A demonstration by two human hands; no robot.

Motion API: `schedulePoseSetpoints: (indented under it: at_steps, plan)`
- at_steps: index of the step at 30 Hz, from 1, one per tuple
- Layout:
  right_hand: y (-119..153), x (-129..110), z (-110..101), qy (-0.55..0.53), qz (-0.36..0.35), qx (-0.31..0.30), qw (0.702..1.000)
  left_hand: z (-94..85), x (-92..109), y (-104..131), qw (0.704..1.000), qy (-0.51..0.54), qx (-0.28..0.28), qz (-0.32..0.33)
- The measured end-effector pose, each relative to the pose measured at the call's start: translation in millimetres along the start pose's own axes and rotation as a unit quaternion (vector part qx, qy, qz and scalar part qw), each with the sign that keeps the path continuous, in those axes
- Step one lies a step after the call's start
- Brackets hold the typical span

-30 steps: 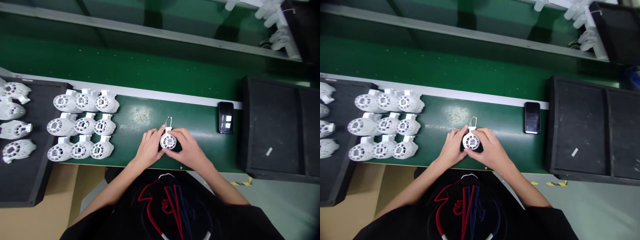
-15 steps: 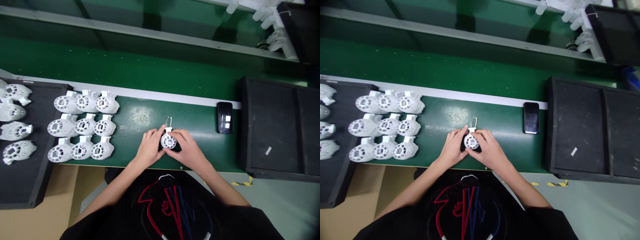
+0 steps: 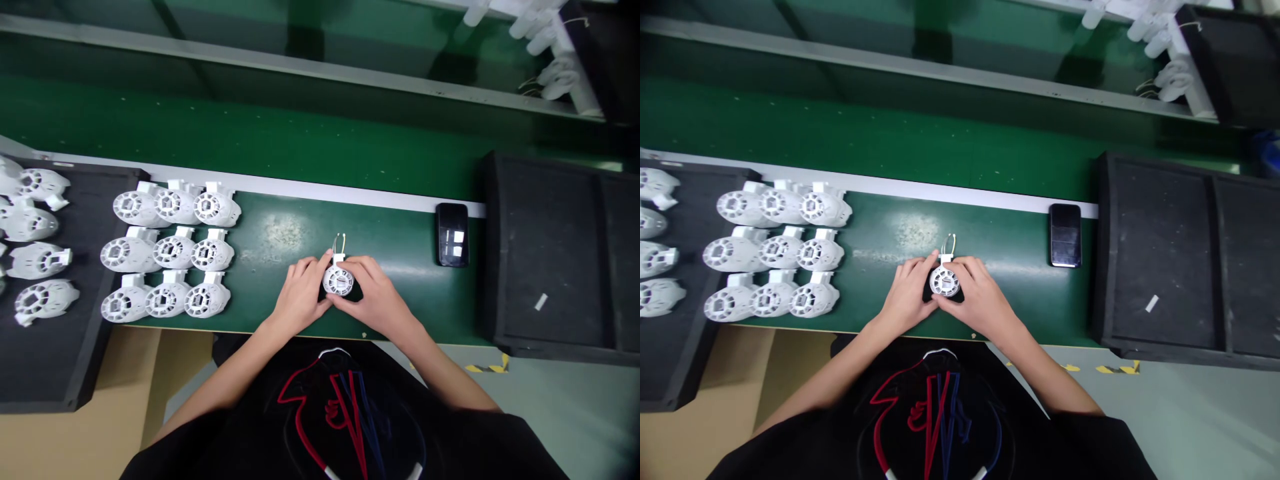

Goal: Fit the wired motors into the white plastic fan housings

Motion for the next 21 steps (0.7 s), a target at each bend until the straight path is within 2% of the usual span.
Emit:
schedulePoseSetpoints:
  at_steps: [8, 11, 15, 16, 18, 20, 21]
  plan:
    - [1, 8, 8, 0.022, 0.005, -0.027, 0.999, 1.2, 2, -1, 1.000, 0.003, -0.001, 0.001]
    - [2, 14, 7, 0.031, 0.017, -0.010, 0.999, -0.7, 1, -1, 1.000, 0.019, -0.010, -0.003]
    - [1, 18, 7, 0.063, -0.007, 0.010, 0.998, -12.4, 3, -3, 0.994, 0.106, -0.033, 0.007]
    - [1, 17, 8, 0.064, -0.016, 0.011, 0.998, -16.9, 2, -4, 0.989, 0.143, -0.033, -0.005]
    - [1, 13, 8, 0.049, -0.037, 0.013, 0.998, -26.3, -5, -9, 0.976, 0.207, -0.017, -0.068]
    - [1, 3, 5, 0.016, -0.059, 0.027, 0.998, -31.3, -12, -11, 0.949, 0.275, -0.007, -0.153]
    - [2, -2, 2, -0.001, -0.064, 0.037, 0.997, -30.2, -12, -11, 0.928, 0.320, -0.019, -0.188]
Point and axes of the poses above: each hand's wrist, its own y-axis away from the middle knuckle, its own z-axis out of the palm, x = y × z, the point moved 9 cm from there along -y, towards the middle knuckle, and after that the axes turned 9 degrees about x, right-handed, at the moved point
